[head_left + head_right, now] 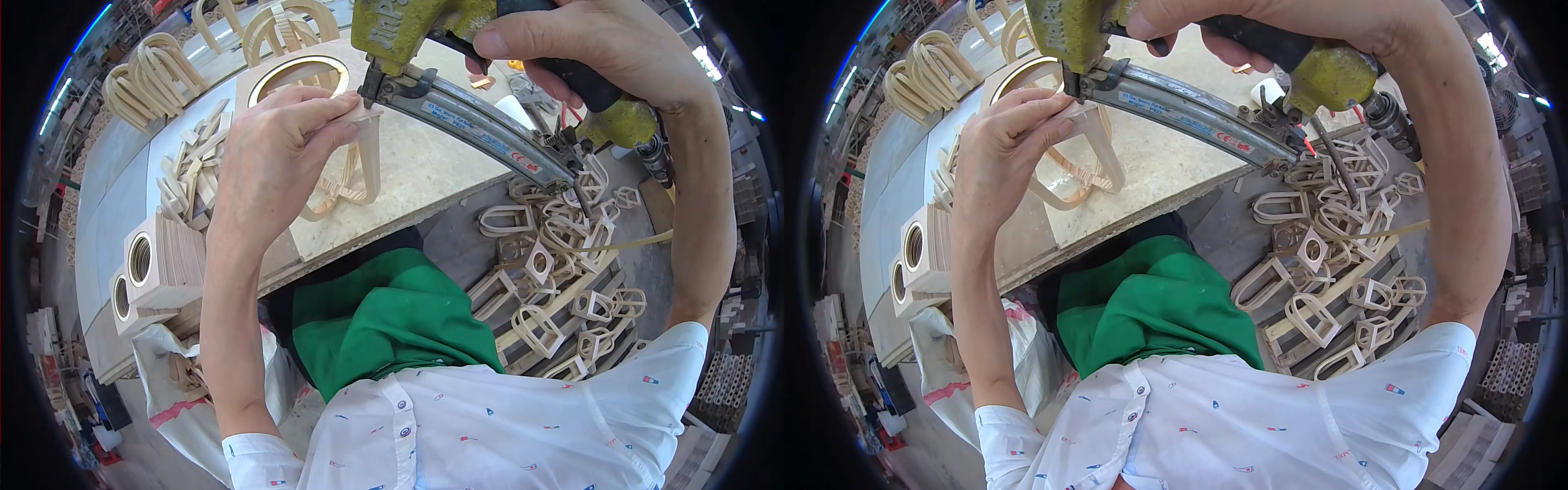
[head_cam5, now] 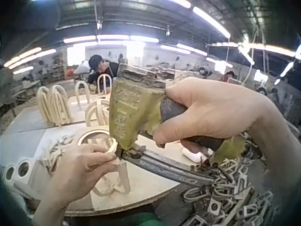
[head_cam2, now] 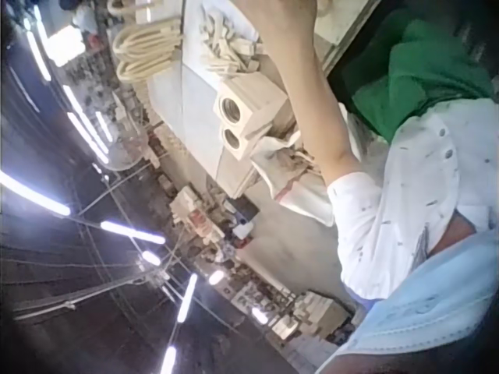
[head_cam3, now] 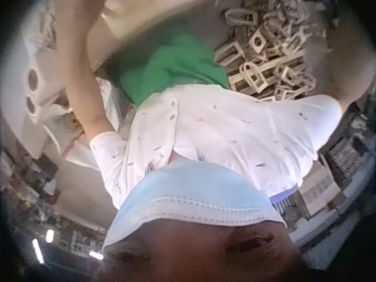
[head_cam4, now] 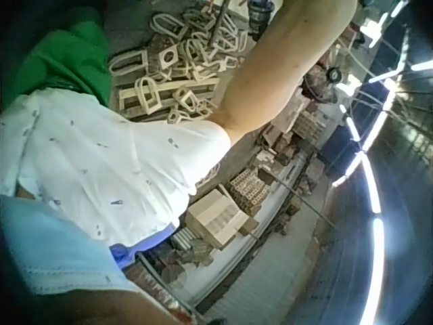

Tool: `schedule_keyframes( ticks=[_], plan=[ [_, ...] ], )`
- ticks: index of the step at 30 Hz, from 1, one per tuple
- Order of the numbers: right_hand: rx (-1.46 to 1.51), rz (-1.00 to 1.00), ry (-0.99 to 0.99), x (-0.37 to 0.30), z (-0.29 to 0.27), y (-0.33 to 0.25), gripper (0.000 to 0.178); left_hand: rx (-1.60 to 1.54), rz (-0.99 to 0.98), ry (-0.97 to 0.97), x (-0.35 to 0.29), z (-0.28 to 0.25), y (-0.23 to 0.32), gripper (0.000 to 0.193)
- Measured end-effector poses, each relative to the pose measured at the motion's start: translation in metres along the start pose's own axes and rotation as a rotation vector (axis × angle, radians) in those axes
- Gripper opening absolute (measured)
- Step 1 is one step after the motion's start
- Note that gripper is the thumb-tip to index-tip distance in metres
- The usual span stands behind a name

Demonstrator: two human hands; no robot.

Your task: The person assembles a wooden chair frame by joining curved legs and crossbars. They use a pneumatic nail gun to fasten the pieces together and apply wood glue to the joints for reinforcement. The person also uses a hammer to tap the components into alignment.

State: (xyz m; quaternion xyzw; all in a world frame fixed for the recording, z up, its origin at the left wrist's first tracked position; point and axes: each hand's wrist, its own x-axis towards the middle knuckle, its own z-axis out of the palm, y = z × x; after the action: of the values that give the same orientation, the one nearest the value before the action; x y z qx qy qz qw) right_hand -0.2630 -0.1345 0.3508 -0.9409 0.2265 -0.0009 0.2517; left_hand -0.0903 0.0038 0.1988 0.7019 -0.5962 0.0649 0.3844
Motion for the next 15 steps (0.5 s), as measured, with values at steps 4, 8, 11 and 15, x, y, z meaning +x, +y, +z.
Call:
schedule_keyframes(
  ticks=[4,8,11,15],
  plan=[
    [0.055,0.089,-0.071,0.003,-0.009,-0.011,0.026,0.007,-0.004,-0.003,0.001,0.001,0.002,0.021],
    [-0.107,-0.007,-0.117,0.005,-0.011,-0.006,0.03,-0.007,-0.026,-0.028,0.001,0.0,0.003,0.022],
    [-0.171,-0.015,-0.097,0.008,-0.01,-0.007,0.031,0.079,0.018,-0.073,0.002,-0.007,0.001,0.029],
    [-0.028,0.006,-0.09,0.017,-0.013,0.009,0.026,0.093,0.008,-0.121,-0.007,-0.035,-0.011,0.05]
  ],
)
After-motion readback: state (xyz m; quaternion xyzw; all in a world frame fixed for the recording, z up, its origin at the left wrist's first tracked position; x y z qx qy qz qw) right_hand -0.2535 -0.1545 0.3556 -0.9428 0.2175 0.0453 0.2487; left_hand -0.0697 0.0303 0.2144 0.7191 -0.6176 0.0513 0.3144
